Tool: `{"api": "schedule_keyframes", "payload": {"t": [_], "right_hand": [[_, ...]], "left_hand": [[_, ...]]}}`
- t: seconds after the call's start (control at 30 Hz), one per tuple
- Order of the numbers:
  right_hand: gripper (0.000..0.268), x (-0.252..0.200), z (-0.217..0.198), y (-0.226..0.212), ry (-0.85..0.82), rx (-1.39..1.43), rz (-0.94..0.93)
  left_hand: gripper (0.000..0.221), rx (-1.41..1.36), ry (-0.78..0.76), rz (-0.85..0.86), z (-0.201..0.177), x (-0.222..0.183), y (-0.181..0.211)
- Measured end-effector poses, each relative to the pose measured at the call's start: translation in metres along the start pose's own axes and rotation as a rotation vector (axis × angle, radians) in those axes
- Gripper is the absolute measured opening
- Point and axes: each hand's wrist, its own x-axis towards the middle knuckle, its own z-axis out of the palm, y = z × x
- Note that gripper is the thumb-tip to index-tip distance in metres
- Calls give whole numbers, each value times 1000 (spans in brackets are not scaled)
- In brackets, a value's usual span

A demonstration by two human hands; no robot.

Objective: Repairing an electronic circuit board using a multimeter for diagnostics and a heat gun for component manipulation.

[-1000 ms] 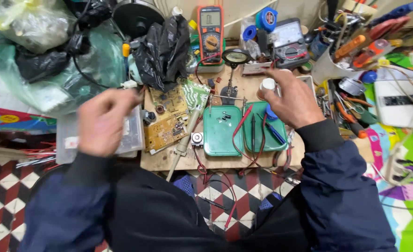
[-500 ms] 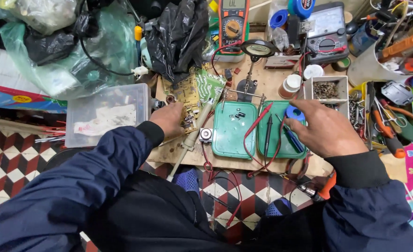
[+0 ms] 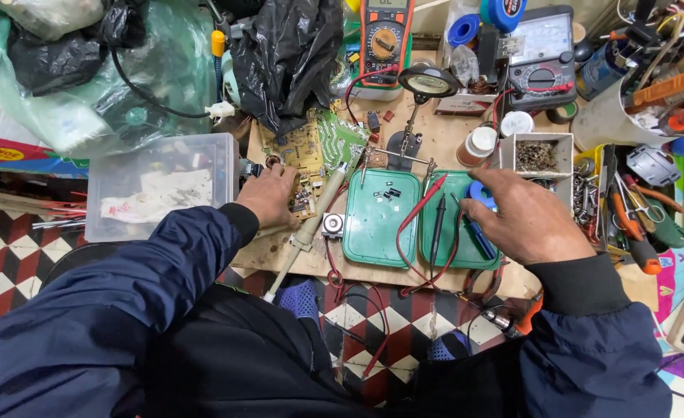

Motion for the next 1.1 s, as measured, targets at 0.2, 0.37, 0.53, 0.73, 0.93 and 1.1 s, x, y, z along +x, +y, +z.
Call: {"api": "schedule_keyframes", "payload": {"t": [0.2,0.37,0.53,0.73,0.93,1.1], "right_hand": [[56,-1,-5,-8,-75,64,4],[58,-3,5,-5,-79,28,0],[58,-2,13,4,-109,-17,22],[55,-2,25,-5,-95,-14,7],[37,6,80,-2,202,-87,-162],[45,-6,57,-51,65,0,-229]], "left_hand": [[107,-32,-76,6,-2,4,-7],[91,-29,-48,43,0,5,-8],[89,-109,-84,22,-10,13,-10],[102,-196,-110,-68,-27,11,-21],[104,-376,56,64,-25,16,-24],[109,-493,44,-45,-66,-18,-6]]}}
